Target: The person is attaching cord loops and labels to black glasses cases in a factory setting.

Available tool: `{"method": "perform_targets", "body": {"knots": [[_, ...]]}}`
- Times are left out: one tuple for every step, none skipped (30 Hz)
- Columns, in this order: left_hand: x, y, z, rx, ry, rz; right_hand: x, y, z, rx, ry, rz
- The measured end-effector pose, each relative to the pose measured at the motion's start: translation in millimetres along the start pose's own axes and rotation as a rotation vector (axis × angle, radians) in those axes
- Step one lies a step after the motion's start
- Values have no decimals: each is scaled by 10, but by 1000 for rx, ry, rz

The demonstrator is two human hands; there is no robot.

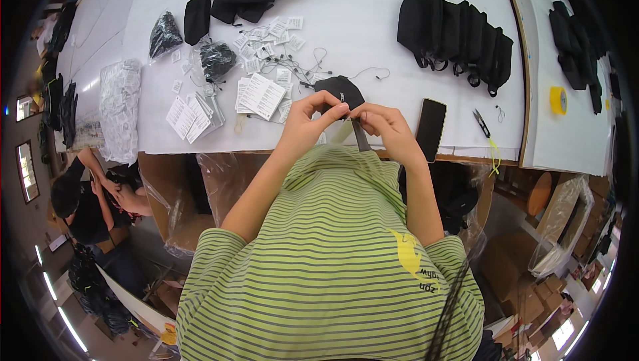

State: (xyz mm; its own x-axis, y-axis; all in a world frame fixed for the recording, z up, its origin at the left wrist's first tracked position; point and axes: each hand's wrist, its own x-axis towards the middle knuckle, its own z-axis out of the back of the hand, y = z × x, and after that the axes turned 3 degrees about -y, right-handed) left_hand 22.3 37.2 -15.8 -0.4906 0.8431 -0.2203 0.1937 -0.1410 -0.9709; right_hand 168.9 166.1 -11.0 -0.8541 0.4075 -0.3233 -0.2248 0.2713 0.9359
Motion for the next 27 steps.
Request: {"method": "perform_targets", "body": {"knots": [[3, 6, 12, 3, 1, 24, 2, -10, 18, 2, -3, -1], [5, 10, 18, 6, 1, 48, 4, -19, 37, 55, 7, 19], [-1, 1, 7, 7, 4, 52, -5, -32, 46, 109, 16, 39], [-5, -20, -8, -12, 15, 78, -12, -44, 9, 111, 13, 36], [-11, -29, -17, -30, 26, 104, -14, -55, -60, 40, -51, 38], [-18, -20, -10, -30, 25, 106, -14, -53, -114, -33, -112, 39], [-22, -11, 3, -45, 36, 124, -31, -16, -133, -31, -111, 37], [-26, -2, 13, -61, 46, 142, -53, 55, -144, -68, -116, -22], [-23, -20, 12, -61, 47, 144, -69, 100, -153, -104, -122, -81], [-18, -53, 9, -149, 21, 181, -68, 43, -139, -103, -122, -83], [-21, -71, 9, -237, -5, 217, -61, -62, -110, -86, -170, -43], [-30, -68, 26, -236, -4, 219, -54, -106, -100, -69, -219, -3], [-50, -62, 57, -239, -18, 212, -56, -130, -100, -68, -220, -4], [-68, -50, 75, -241, -32, 206, -58, -137, -113, -122, -271, 3], [-89, -21, 75, -241, -31, 207, -66, -146, -134, -177, -323, 10], [-111, 21, 76, -250, -31, 192, -61, -162, -180, -176, -324, 8], [-131, 58, 77, -259, -32, 177, -46, -183, -252, -206, -331, 30], [-148, 90, 76, -259, -33, 178, -30, -201, -317, -237, -336, 53], [-162, 120, 67, -249, -70, 166, -23, -215, -359, -277, -342, 48], [-175, 136, 53, -238, -107, 154, -26, -198, -373, -277, -341, 47], [-195, 136, 30, -239, -110, 154, -25, -165, -382, -305, -318, 44], [-222, 134, -3, -258, -178, 148, -23, -143, -391, -333, -295, 41], [-247, 132, -25, -277, -245, 141, -18, -136, -400, -333, -292, 41], [-269, 131, -42, -278, -246, 142, -18, -128, -405, -323, -283, 57], [-290, 129, -55, -159, -291, 97, -19, -124, -412, -312, -274, 74], [-301, 127, -63, -39, -335, 51, -21, -142, -426, -313, -272, 74], [-311, 134, -40, -39, -336, 51, -24, -183, -449, -292, -254, 83]]}}
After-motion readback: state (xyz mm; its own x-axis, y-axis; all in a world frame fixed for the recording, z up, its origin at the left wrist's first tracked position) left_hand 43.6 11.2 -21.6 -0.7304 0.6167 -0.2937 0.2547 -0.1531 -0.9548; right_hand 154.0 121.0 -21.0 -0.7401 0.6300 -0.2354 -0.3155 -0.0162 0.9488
